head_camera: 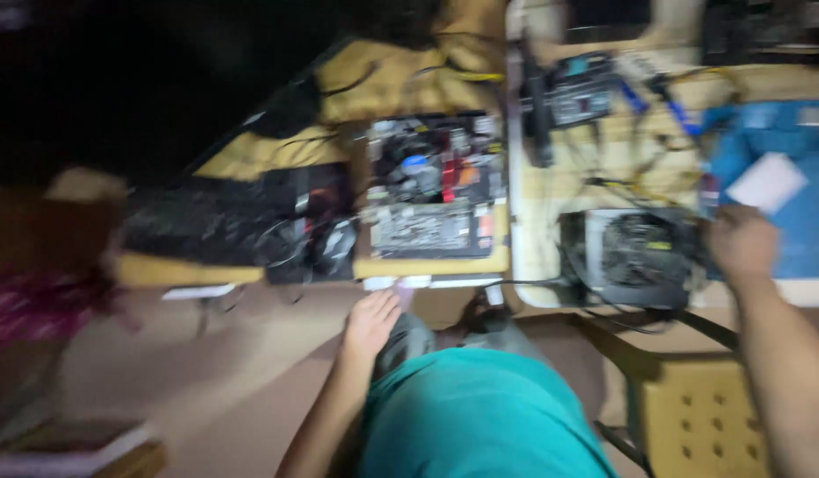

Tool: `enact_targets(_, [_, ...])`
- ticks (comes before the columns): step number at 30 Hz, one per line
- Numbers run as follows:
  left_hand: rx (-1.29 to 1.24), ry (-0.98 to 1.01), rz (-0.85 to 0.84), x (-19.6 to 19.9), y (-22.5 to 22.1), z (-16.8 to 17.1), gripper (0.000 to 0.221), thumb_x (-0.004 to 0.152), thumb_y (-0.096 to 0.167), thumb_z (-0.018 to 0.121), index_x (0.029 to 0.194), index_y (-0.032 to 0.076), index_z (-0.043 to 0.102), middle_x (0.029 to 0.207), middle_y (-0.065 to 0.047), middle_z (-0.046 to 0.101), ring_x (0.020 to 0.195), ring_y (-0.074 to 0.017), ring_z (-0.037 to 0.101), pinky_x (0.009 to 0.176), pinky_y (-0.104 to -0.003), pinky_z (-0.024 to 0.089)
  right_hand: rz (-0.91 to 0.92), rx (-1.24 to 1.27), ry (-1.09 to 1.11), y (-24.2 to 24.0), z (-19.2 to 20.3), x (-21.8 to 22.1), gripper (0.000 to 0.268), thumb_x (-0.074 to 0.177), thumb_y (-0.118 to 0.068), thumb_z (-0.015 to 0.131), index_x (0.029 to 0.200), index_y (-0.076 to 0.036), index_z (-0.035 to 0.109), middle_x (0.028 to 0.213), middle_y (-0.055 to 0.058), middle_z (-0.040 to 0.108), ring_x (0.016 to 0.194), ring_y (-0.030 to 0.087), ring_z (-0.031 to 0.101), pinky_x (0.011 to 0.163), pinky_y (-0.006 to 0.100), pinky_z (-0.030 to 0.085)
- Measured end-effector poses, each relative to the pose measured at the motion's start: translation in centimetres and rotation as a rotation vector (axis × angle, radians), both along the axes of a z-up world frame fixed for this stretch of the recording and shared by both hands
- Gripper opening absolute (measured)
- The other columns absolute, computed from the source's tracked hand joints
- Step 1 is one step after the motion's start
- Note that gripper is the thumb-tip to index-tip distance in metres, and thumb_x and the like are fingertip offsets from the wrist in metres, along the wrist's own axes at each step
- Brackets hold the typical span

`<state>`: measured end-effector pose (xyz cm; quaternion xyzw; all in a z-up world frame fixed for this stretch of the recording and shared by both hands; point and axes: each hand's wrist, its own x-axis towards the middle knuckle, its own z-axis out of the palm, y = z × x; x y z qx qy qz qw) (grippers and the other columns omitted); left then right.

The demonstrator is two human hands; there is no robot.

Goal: Testing a GPU on a motherboard by connecting power cables and inserting the card into the PCIe slot.

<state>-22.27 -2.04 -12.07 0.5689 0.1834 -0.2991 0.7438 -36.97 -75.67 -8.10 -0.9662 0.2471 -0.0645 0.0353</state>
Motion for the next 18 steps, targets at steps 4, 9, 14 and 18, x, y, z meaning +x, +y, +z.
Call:
enact_targets(4, [-0.206,0.509,0.403,0.7,-1.9,3.5,0.058,0.115,0.017,0.03,0.168,-0.009,0.036,0.18,-0.02,0.039,0.167,-0.0352,0.036,0.14,-0.049,0.026,-0.204,0.263,0.032,1.0,2.9,1.6,0.036,0.116,-0.046,0.074,0.108,-0.012,0.08,0.107,0.027,0.081,0.105,0.054,0.075,0.082,0.059,0.055])
enact_targets(9, [-0.012,0.592,0.468,1.7,-4.1,7.9,0.057,0.11,0.02,0.044,0.163,-0.002,0.048,0.169,-0.011,0.052,0.145,-0.0263,0.054,0.127,-0.041,0.043,-0.282,0.147,0.255,1.4,3.4,3.3,0.037,0.112,-0.032,0.063,0.113,0.002,0.076,0.101,0.035,0.079,0.09,0.057,0.075,0.073,0.063,0.06])
enact_targets(14, [-0.105,0.522,0.507,1.3,-1.5,2.3,0.016,0.097,0.017,0.066,0.11,0.009,0.07,0.1,-0.001,0.07,0.092,-0.0176,0.066,0.089,-0.03,0.052,-0.21,0.14,0.302,2.4,5.4,3.3,0.042,0.113,-0.034,0.055,0.12,0.003,0.074,0.101,0.038,0.08,0.093,0.059,0.077,0.075,0.065,0.061])
enact_targets(18, [-0.037,0.494,0.341,1.6,-2.0,4.0,0.003,0.096,0.013,0.067,0.098,0.011,0.065,0.09,-0.002,0.064,0.083,-0.0161,0.062,0.076,-0.026,0.048,-0.248,0.066,0.323,2.9,6.4,1.5,0.037,0.123,-0.036,0.052,0.136,-0.006,0.071,0.102,0.037,0.083,0.091,0.062,0.079,0.073,0.067,0.061])
